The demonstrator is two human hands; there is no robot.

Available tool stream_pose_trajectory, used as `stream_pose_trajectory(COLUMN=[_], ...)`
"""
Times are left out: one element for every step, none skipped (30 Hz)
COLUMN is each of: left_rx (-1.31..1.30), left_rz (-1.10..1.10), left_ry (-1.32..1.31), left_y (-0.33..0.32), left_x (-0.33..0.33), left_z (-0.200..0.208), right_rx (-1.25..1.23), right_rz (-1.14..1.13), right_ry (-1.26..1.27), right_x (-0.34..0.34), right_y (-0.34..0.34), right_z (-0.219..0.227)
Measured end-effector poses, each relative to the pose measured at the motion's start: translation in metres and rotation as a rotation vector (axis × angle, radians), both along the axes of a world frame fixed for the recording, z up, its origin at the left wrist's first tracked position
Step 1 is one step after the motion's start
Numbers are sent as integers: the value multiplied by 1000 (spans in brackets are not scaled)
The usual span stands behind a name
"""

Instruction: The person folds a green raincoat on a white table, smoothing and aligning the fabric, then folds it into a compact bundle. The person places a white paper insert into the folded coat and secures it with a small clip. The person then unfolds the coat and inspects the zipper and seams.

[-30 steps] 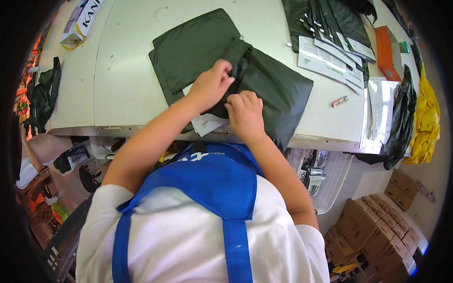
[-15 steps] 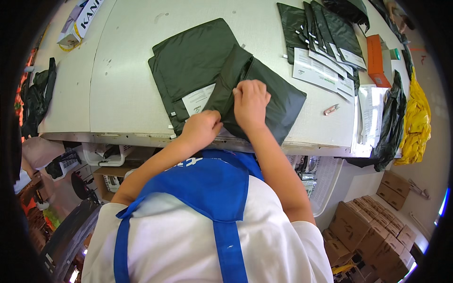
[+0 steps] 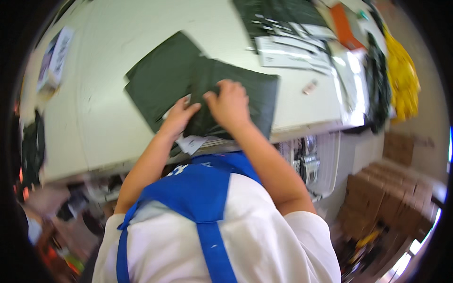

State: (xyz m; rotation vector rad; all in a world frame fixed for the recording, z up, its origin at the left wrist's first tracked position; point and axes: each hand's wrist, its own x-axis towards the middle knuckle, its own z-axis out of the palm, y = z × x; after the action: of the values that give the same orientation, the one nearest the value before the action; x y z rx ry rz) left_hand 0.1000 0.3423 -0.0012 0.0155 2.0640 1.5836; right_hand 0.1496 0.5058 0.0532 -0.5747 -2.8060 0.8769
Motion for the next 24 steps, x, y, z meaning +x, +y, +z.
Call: stream_pose_trajectory(left_rx=[161, 245, 340, 403, 464, 557, 649, 685, 725, 626, 528, 468, 361, 243, 128, 10, -41, -100, -161, -236, -305, -395, -513, -611], left_rz=[-12, -251, -303, -386, -455, -585, -705, -909, -1115, -1256, -1392, -1440, -1420, -1385, -1344, -1252, -1195, -1133, -1067, -942, -813, -668, -473, -319], left_ry=[-395, -573, -636, -622, -594, -594, -586, -502, -415, -324, -231, -82, 55, 191, 320, 398, 467, 527, 585, 648, 705, 766, 792, 761], left_y=[5, -3, -2, 11, 24, 39, 55, 74, 95, 110, 122, 132, 138, 136, 134, 127, 123, 114, 101, 89, 77, 61, 42, 23], left_x=[-9, -20, -18, -8, 4, 17, 31, 45, 56, 62, 68, 76, 80, 82, 84, 85, 83, 80, 76, 71, 66, 61, 56, 47], left_z=[27, 37, 35, 58, 90, 110, 124, 130, 136, 145, 151, 142, 135, 125, 114, 100, 88, 77, 67, 58, 52, 44, 31, 22], right_rx=[42, -59, -166, -168, -175, -182, -160, -218, -403, -493, -500, -563, -609, -665, -689, -659, -677, -699, -757, -751, -518, -280, -292, -250], right_rz=[-4, -42, -73, -113, -136, -149, -241, -350, -571, -668, -779, -818, -947, -955, -1022, -1090, -1139, -1204, -1264, -1225, -1259, -1588, -1592, -1569], right_ry=[-7, -3, 6, 26, 60, 89, 98, 89, 70, 136, 242, 349, 514, 607, 689, 741, 763, 752, 704, 659, 522, 152, 140, 214], right_x=[16, 27, 38, 54, 74, 91, 110, 134, 166, 194, 229, 261, 294, 330, 364, 402, 428, 449, 504, 512, 542, 543, 536, 547], right_y=[-7, -11, -14, -7, 2, 12, 21, 36, 53, 69, 83, 95, 104, 117, 130, 154, 181, 210, 255, 277, 304, 324, 340, 365], right_z=[3, 18, 41, 61, 79, 99, 118, 139, 141, 150, 148, 157, 156, 148, 139, 119, 106, 89, 57, 37, 11, 1, -4, -27])
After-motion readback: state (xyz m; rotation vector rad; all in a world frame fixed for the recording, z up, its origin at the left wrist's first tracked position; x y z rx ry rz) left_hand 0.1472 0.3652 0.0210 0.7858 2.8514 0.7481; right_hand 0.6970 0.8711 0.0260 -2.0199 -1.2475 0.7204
